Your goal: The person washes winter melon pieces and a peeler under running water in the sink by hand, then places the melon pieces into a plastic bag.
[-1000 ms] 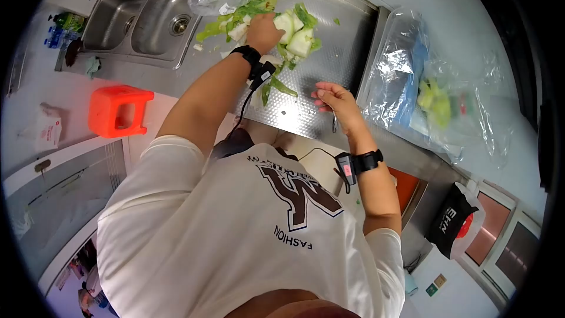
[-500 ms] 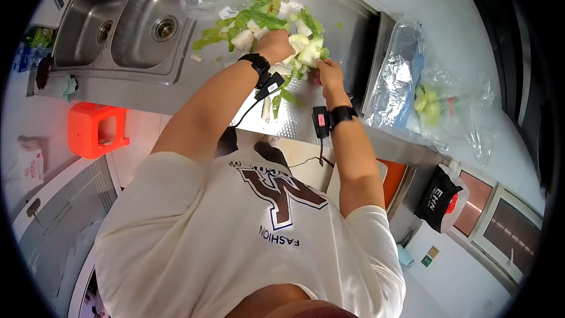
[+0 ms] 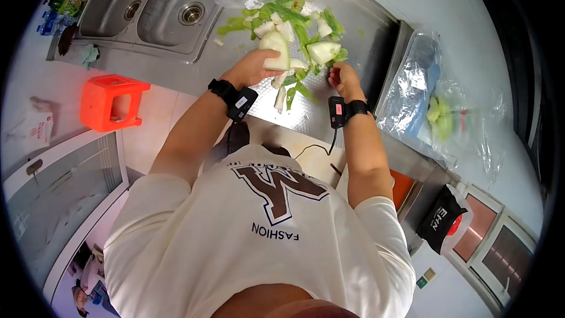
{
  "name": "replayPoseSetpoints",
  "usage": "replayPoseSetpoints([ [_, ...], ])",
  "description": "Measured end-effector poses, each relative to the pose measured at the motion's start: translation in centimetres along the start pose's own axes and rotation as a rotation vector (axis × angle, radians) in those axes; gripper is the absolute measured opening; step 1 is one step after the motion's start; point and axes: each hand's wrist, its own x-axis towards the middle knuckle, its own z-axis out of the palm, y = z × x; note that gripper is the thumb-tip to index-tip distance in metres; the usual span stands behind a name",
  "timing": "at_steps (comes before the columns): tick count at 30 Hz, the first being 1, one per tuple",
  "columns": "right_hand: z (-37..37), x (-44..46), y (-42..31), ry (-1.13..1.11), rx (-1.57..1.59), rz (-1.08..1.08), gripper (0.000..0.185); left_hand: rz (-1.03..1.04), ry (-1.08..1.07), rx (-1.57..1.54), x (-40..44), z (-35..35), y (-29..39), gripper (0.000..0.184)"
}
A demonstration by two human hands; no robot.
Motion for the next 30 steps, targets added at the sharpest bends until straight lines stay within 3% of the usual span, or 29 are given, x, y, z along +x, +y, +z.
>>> replayPoseSetpoints([
  [3, 0.1, -0.4, -0.2, 0.028, -0.064, -0.095, 0.010, 0.029, 0.107, -0.001, -1.0, 0.7, -0.8, 0.040],
  [5, 0.7, -0.4, -0.4, 0.129, -0.558, -0.561, 0.019, 0.032, 0.149, 0.005, -2.1, 1.2, -1.2, 0.041],
  [6, 1.4, -2.7, -1.5, 0.177, -0.810, -0.698, 0.035, 0.035, 0.169, 0.015, -2.5, 1.1, -1.5, 0.041],
  [7, 1.8, -2.5, -1.4, 0.169, -0.800, -0.697, 0.035, 0.036, 0.191, 0.024, -3.1, 1.3, -1.7, 0.042],
  [9, 2.7, -1.9, -1.4, 0.182, -1.141, -1.288, 0.043, 0.063, 0.245, 0.028, -4.4, 1.6, -2.1, 0.041],
  [11, 3.1, -1.8, -1.1, 0.074, -1.225, -1.196, 0.047, 0.092, 0.292, 0.024, -5.0, 1.2, -2.2, 0.040],
  [14, 3.2, 0.7, 0.7, 0.249, -1.218, -1.251, 0.045, 0.141, 0.259, -0.045, -6.0, -0.3, -2.3, 0.039],
  [16, 2.6, 0.5, 1.0, 0.359, -0.825, -1.105, 0.044, 0.118, 0.350, -0.027, -7.2, -0.3, -1.9, 0.038],
  [19, 1.4, -0.4, 0.0, 0.283, -0.904, -1.010, 0.041, 0.104, 0.440, -0.055, -7.6, -1.0, -2.1, 0.038],
  [24, 1.4, 0.3, -0.6, 0.509, -0.873, -1.126, 0.042, 0.118, 0.448, -0.062, -7.3, -1.1, -2.8, 0.040],
  [27, 2.3, -0.8, -1.3, 0.466, -1.087, -1.261, 0.044, 0.124, 0.435, -0.068, -7.3, -0.7, -2.8, 0.038],
  [29, 2.6, 1.1, -0.5, 0.179, -1.258, -1.221, 0.046, 0.130, 0.424, -0.074, -7.3, -0.6, -2.7, 0.037],
  [30, 2.9, 0.7, -1.2, 0.124, -1.239, -1.095, 0.048, 0.130, 0.426, -0.083, -7.2, -0.6, -2.8, 0.036],
])
